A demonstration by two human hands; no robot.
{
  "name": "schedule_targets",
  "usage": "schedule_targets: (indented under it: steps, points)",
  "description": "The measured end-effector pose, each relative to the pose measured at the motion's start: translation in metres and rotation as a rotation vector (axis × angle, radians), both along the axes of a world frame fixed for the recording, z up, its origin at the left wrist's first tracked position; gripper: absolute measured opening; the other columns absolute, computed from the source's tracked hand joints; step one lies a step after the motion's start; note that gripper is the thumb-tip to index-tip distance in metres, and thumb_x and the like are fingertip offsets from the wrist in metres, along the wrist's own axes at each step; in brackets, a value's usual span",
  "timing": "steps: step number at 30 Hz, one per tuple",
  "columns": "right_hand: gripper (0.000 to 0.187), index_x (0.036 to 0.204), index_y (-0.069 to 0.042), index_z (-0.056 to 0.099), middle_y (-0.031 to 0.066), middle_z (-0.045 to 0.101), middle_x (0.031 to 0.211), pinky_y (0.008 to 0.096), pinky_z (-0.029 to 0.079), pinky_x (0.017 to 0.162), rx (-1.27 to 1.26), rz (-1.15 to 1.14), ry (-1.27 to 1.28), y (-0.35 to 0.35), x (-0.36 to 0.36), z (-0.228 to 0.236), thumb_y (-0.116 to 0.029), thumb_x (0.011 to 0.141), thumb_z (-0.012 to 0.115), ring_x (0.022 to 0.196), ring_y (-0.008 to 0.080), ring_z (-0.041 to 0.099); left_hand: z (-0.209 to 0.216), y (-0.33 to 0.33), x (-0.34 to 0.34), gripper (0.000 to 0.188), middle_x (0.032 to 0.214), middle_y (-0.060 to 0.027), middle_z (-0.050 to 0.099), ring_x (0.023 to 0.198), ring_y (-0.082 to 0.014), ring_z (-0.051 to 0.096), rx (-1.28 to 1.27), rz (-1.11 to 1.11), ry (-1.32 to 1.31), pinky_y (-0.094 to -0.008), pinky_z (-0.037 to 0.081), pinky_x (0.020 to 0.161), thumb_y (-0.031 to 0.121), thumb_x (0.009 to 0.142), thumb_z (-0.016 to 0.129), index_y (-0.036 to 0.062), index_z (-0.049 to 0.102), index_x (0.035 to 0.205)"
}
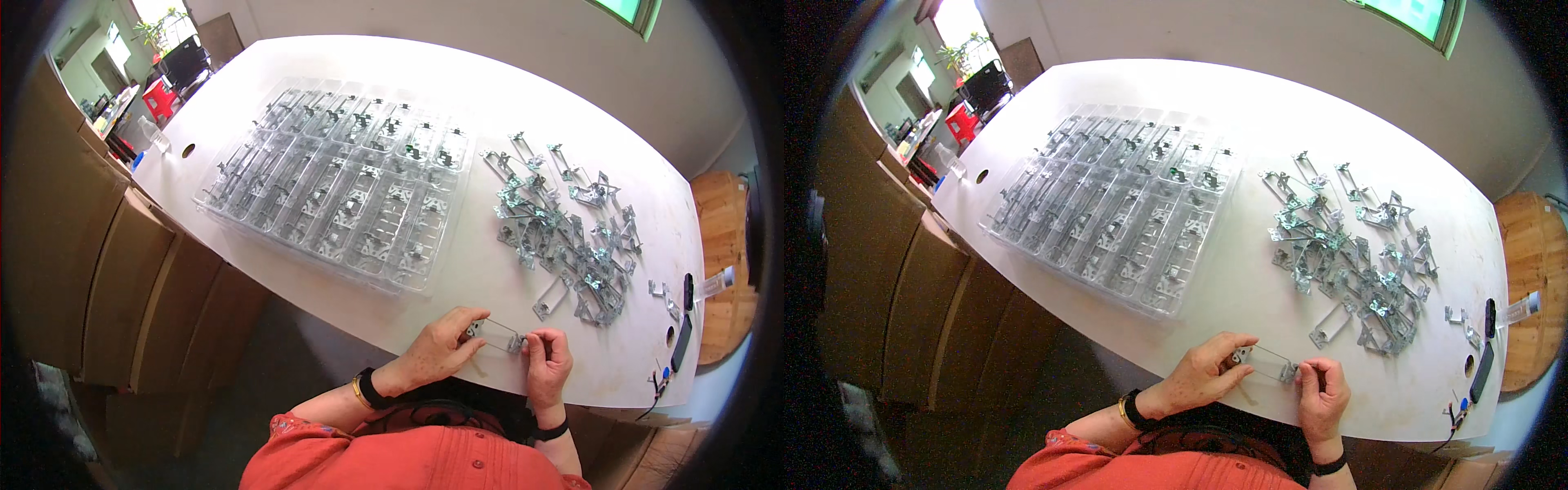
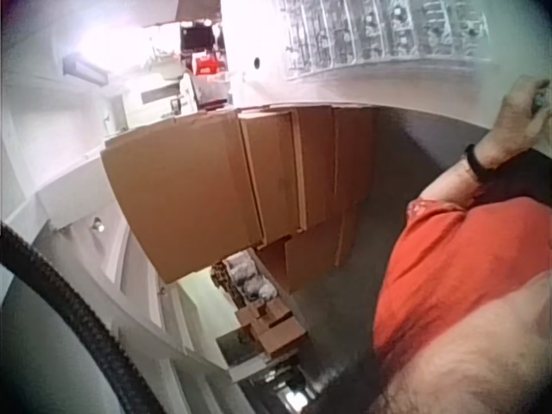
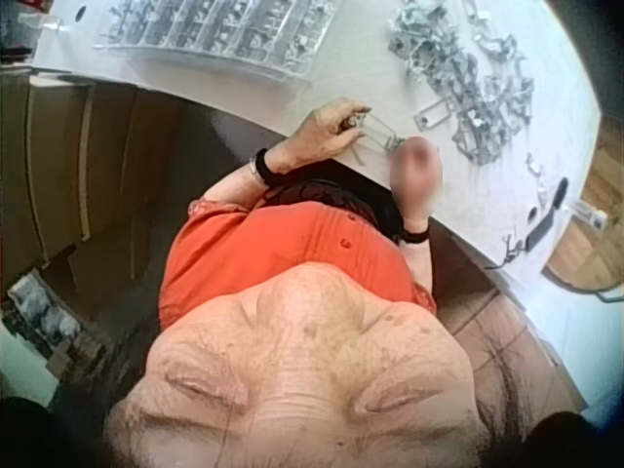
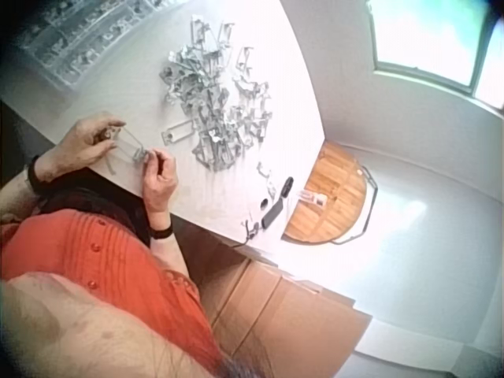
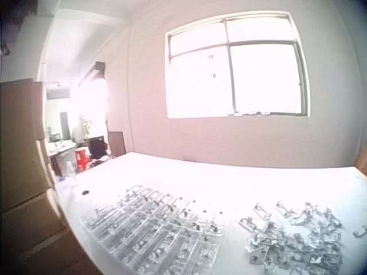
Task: The person assembles small metal hardware components by hand at a white table. They pick up individual metal frames and pins, insert the pins into the frames, and place the assembled units into a clear plastic organizer tray. The process is repeated for multiple units throughout the clip.
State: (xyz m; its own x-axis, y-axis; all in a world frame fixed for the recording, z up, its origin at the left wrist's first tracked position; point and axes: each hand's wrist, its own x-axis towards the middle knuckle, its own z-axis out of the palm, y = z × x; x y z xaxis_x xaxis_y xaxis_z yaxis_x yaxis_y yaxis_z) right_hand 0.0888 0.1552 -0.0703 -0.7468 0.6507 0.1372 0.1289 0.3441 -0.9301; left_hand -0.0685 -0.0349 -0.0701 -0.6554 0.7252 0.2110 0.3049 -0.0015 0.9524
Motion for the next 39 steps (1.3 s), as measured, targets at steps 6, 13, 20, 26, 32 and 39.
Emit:
schedule_targets:
  steps: [6,13,20,26,32,39]
  points:
    - [0.004,0.109,-0.003,0.066,0.002,0.069,0.09,0.025,0.053,0.068,0.036,0.003,0.036,-0.0037,-0.003,0.0028,-0.006,0.109,0.068,0.076,0.009,0.065,0.0014,-0.0002,0.0002,0.047,0.11,-0.0103,0.068,0.081,-0.016,0.064,-0.003,-0.004,-0.031,-0.0312,0.055,0.072,0.007,0.096,0.08,0.0038,0.065,0.14]
    - [0.007,0.111,-0.004,0.066,0.0015,0.069,0.092,0.0246,0.054,0.068,-0.028,-0.002,0.033,-0.002,0.0,-0.0003,-0.009,0.108,0.07,0.075,0.0087,0.065,-0.0009,-0.0004,0.0,0.047,0.113,-0.0108,0.069,0.082,-0.0163,0.065,0.005,-0.01,-0.014,-0.0311,0.055,0.073,0.007,0.096,0.079,0.0035,0.064,0.141]
    - [0.007,0.111,-0.005,0.064,0.0,0.068,0.094,0.0233,0.053,0.069,-0.029,0.005,0.013,-0.0012,0.0013,-0.001,-0.01,0.109,0.07,0.076,0.0072,0.063,-0.0017,-0.0005,0.001,0.047,0.115,-0.0114,0.069,0.085,-0.0173,0.067,0.0,-0.005,-0.039,-0.0315,0.057,0.075,0.008,0.096,0.08,0.0033,0.064,0.141]
    - [0.007,0.112,-0.006,0.064,-0.0012,0.067,0.093,0.0229,0.052,0.07,-0.053,-0.002,0.013,-0.004,-0.0006,0.0022,-0.01,0.109,0.069,0.076,0.0066,0.062,-0.0003,-0.001,0.0007,0.048,0.116,-0.0114,0.069,0.086,-0.0169,0.067,-0.014,-0.013,-0.034,-0.0313,0.057,0.076,0.007,0.096,0.08,0.0033,0.064,0.141]
    - [0.008,0.111,-0.003,0.065,0.001,0.068,0.09,0.0242,0.053,0.068,-0.014,-0.003,0.046,-0.001,0.0004,-0.0034,-0.01,0.109,0.07,0.075,0.0083,0.064,-0.0005,-0.0014,0.0002,0.048,0.117,-0.0111,0.07,0.086,-0.0163,0.067,-0.011,-0.019,-0.039,-0.031,0.057,0.076,0.007,0.097,0.08,0.0033,0.064,0.142]
    - [0.009,0.112,-0.003,0.065,0.001,0.068,0.09,0.0244,0.053,0.068,-0.031,0.0,0.033,-0.0023,-0.0004,-0.0001,-0.01,0.109,0.07,0.075,0.0085,0.064,-0.0022,-0.0011,0.0012,0.048,0.12,-0.0114,0.07,0.086,-0.0165,0.068,-0.01,-0.02,-0.047,-0.0312,0.057,0.076,0.008,0.097,0.08,0.0034,0.064,0.142]
